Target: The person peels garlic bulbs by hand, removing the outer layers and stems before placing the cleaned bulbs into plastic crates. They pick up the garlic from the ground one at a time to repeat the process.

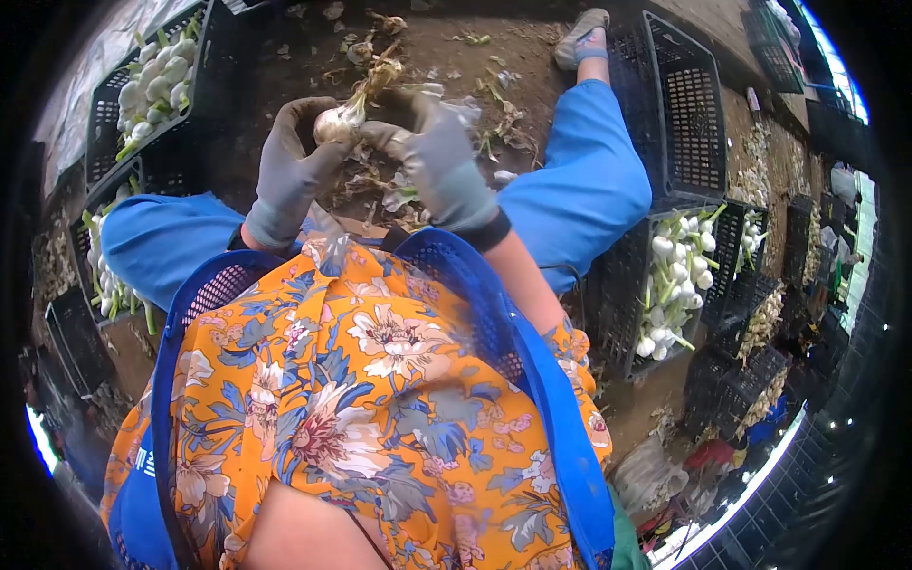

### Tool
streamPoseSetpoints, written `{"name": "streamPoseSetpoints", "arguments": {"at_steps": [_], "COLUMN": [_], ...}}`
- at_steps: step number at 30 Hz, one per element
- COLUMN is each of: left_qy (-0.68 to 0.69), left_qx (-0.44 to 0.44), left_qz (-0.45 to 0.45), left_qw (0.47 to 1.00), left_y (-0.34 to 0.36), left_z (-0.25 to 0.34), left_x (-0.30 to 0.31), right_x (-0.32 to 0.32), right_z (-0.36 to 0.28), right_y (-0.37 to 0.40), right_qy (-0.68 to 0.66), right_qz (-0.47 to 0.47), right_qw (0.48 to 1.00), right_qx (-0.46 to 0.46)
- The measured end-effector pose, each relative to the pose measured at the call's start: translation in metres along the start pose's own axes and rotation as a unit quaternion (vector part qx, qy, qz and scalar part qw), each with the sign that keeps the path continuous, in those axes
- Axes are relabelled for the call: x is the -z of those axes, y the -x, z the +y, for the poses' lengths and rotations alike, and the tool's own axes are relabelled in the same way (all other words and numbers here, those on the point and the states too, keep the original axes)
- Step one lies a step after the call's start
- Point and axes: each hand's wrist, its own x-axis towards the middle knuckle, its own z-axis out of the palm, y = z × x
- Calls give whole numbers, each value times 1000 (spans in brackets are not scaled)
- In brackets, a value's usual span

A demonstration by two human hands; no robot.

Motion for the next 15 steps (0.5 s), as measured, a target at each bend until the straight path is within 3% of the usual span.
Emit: {"name": "streamPoseSetpoints", "arguments": {"at_steps": [1, 5, 8, 11, 13, 15], "left_qy": [-19, -139, -164, -131, -98, -68], "left_qx": [-28, -128, -134, -74, -66, -60], "left_qz": [-1, 13, 18, 21, 16, 16], "left_qw": [999, 982, 977, 988, 993, 996], "left_y": [0, 2, 6, 6, 5, 3], "left_z": [-5, -11, -3, 0, -6, -6], "left_x": [0, 2, 1, 1, 1, 3], "right_x": [-3, -10, -2, 12, 20, 18], "right_z": [9, 36, 32, 32, 42, 23], "right_y": [0, -10, -7, -12, -15, -7], "right_qy": [-119, -118, -162, -50, 30, -3], "right_qz": [-1, 52, 41, 69, 134, 92], "right_qw": [992, 990, 984, 994, 990, 995], "right_qx": [-46, -53, -61, -66, -7, -25]}}
